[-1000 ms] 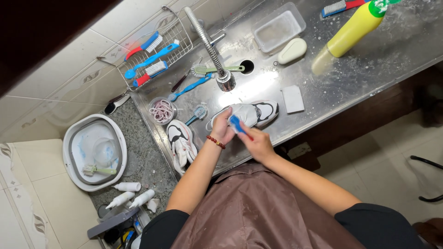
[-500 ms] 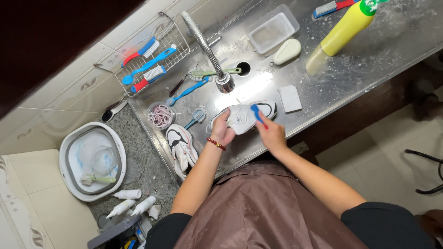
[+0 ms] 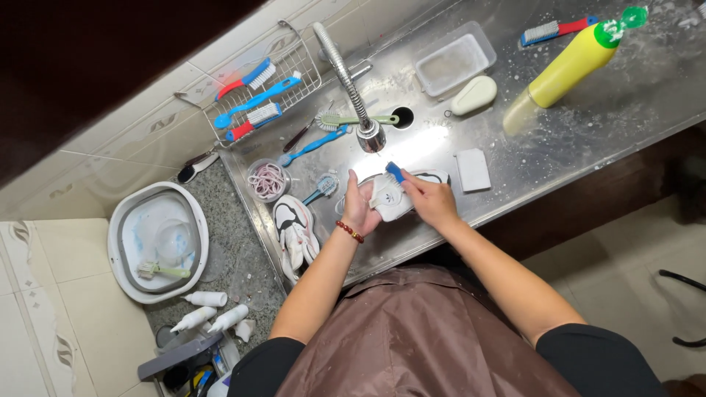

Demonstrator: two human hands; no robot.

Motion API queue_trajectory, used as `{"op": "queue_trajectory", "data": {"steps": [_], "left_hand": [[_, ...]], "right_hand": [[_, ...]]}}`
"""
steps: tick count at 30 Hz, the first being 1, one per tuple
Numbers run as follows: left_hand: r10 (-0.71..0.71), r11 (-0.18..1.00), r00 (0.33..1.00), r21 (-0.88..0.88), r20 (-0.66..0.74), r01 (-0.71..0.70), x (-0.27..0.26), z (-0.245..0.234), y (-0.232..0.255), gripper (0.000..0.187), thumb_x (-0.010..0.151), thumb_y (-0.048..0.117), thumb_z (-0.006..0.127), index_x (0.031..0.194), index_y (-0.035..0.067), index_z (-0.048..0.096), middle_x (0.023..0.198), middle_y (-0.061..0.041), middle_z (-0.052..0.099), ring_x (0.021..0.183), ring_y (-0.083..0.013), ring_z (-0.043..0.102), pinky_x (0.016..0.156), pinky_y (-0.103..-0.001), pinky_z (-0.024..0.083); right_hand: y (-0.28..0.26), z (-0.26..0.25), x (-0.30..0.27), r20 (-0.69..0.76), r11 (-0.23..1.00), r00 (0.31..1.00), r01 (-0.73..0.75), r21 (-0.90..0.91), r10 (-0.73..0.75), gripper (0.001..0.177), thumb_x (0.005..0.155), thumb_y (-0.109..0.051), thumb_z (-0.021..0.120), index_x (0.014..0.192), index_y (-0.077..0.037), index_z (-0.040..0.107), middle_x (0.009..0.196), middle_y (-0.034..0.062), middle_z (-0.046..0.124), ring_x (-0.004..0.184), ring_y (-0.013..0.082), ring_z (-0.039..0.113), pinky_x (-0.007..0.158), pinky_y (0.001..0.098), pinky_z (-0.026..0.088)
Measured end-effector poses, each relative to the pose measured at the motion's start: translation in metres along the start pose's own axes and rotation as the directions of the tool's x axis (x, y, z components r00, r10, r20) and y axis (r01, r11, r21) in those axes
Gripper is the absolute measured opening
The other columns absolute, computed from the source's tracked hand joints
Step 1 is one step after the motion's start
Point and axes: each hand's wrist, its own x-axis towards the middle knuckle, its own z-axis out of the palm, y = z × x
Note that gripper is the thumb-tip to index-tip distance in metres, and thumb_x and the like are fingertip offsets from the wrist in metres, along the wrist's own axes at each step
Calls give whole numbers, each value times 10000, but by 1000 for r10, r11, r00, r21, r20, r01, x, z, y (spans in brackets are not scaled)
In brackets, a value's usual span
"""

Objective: Scrubbing and rinsing a pair of white sneakers in a stainless steel sink using a brush and cleaning solutions.

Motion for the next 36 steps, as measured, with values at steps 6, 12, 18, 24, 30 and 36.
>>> {"op": "queue_trajectory", "data": {"steps": [6, 12, 18, 24, 30, 36], "left_hand": [[13, 991, 999, -130, 36, -8, -5, 7, 9, 974, 926, 799, 262, 1278, -63, 547, 1285, -222, 635, 1237, -385, 586, 1102, -575, 419], [30, 994, 993, -112, 113, -17, -16, 19, 13, 946, 952, 737, 339, 1353, -95, 547, 1294, -223, 648, 1244, -351, 583, 1108, -492, 432], [377, 890, 923, 245, 79, -385, 10, -58, -62, 676, 890, -44, 703, 1523, -4, 470, 1249, -115, 618, 935, -155, 564, 820, -300, 478], [465, 884, 864, 144, -194, -444, -13, 3, -42, 380, 917, -72, 626, 1294, -95, 587, 1134, -98, 720, 948, -139, 708, 803, -254, 573], [594, 768, 795, 381, -122, -515, 13, -38, -62, 214, 978, -36, 687, 1175, -118, 688, 1066, -88, 724, 915, -127, 657, 787, -267, 534], [635, 683, 770, 513, -67, -520, 11, -29, -70, 249, 956, -60, 644, 1202, -77, 686, 1121, -73, 728, 997, -103, 680, 897, -245, 551]], "right_hand": [[5, 13, -5, -43, 958, 958, 281, -50, -283, 301, 949, -314, 705, 1237, -240, 754, 750, 136, 721, 612, 252, 712, 573, 342, 528], [-6, 32, -30, -63, 903, 902, 424, -64, -428, 355, 937, -278, 715, 1281, -195, 745, 814, 148, 741, 671, 274, 697, 623, 354, 528], [0, 18, -15, -73, 970, 989, 142, 198, -130, 388, 970, -270, 710, 1344, -169, 693, 827, 156, 743, 639, 109, 575, 636, 280, 522], [17, -16, -16, 10, 907, 911, 411, -91, -412, 370, 907, -253, 758, 1269, -180, 752, 720, 93, 681, 597, 199, 640, 580, 330, 506], [-23, -12, -9, -11, 697, 720, 667, -263, -694, 340, 898, -260, 775, 1237, -253, 769, 664, 40, 588, 565, 229, 587, 530, 366, 459], [1, -22, 2, 62, 595, 662, 706, -383, -747, 332, 855, -334, 787, 1186, -325, 779, 581, 4, 523, 493, 200, 557, 448, 366, 426]]}}
